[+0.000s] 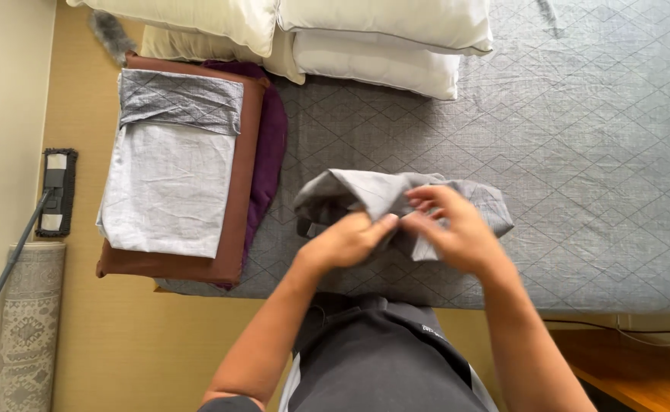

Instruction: The person smooths a gray patterned bedsheet on a bed, then folds a gray pillowcase and places it on the bed. They pick up a white pillow and insert it into the pillowcase, adjusting the fabric to fit.

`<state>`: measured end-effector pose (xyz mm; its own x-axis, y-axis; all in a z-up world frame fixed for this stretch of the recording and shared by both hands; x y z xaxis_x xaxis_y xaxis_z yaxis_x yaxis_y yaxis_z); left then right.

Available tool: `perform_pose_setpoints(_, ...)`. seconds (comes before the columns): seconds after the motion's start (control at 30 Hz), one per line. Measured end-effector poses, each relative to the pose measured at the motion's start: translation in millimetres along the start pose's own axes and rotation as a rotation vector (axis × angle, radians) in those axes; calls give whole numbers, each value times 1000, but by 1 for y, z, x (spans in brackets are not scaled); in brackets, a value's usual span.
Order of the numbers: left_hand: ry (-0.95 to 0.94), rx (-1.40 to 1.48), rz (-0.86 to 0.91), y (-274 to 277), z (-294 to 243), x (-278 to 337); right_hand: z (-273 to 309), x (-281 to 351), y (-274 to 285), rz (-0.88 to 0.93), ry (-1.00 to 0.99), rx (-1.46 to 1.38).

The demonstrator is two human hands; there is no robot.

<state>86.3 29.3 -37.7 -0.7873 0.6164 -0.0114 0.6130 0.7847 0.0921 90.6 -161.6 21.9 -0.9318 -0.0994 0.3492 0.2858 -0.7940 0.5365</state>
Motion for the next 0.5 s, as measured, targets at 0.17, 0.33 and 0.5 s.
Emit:
perform_pose_setpoints(0.17,-74,-739,170,-47,-4,-28,35,4,-15,-230,60,339)
perform_pose_setpoints(0.33,-51,-873,274,-79,-11,-40,25,-14,-8,-201,119,680)
perform_pose_setpoints(0.5,-267,-724,104,-108,51,-51,-27,-27,19,-395,19,749)
Point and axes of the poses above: each hand's wrist, its own x-axis away from the middle knuckle, its own y-axis out of the back of the hand, z = x × y, the point moved 4 cm from there along -x, towards the middle knuckle, and after that the axes turned 12 degrees about -y, right-handed, at the moved point
